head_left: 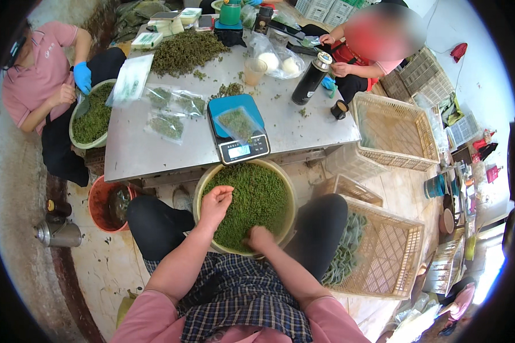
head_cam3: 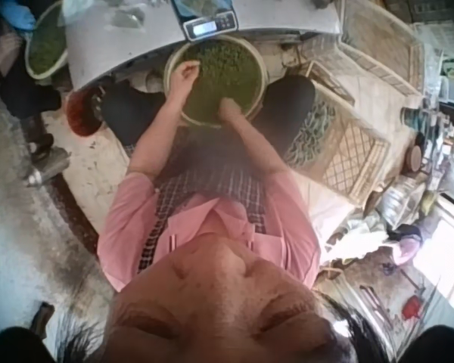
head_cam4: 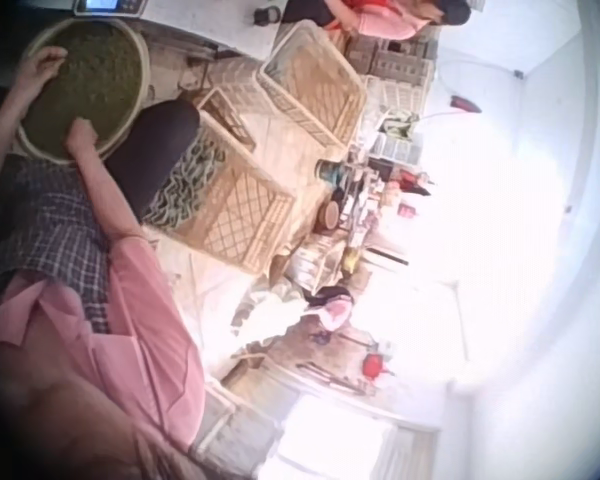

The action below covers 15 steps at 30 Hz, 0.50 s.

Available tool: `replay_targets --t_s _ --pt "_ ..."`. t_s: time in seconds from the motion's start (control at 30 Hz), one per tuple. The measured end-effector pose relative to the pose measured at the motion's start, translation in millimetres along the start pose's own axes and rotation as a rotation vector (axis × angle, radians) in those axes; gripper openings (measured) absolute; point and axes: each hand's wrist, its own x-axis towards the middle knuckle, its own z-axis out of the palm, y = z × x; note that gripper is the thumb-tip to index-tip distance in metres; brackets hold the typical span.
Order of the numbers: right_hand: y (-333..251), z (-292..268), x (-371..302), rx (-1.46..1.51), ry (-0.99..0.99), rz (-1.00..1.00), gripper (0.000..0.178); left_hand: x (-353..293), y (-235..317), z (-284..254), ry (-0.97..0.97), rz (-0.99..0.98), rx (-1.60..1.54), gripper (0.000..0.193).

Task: The person sorts green tea leaves by hand from a large bowl, removes debris, and places portions into small plastic bags on a digital scale. They then transfer the filled bags into a nearby basket. Other workers are visible in the background performing similar tasks.

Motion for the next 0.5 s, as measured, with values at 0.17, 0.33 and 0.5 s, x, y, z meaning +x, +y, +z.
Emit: replay_targets --t_s 0.17,0.33,0.5 --pt "-9.1 21.9 4.4 -0.054 0.054 -0.065 0.037 3.5 -5.2 2.2 -0.02 -0.015 0.038 0.02" --pt "6.5 17.4 17.6 0.303 0.32 -0.125 0.024 3.0 -12.3 3.4 -0.106 -0.025 0.106 0.019" --pt "-0.2 -23.0 2.3 0.591 0.434 -0.185 0.02 -3.0 -18.8 11.0 -0.206 -0.02 0.289 0.026"
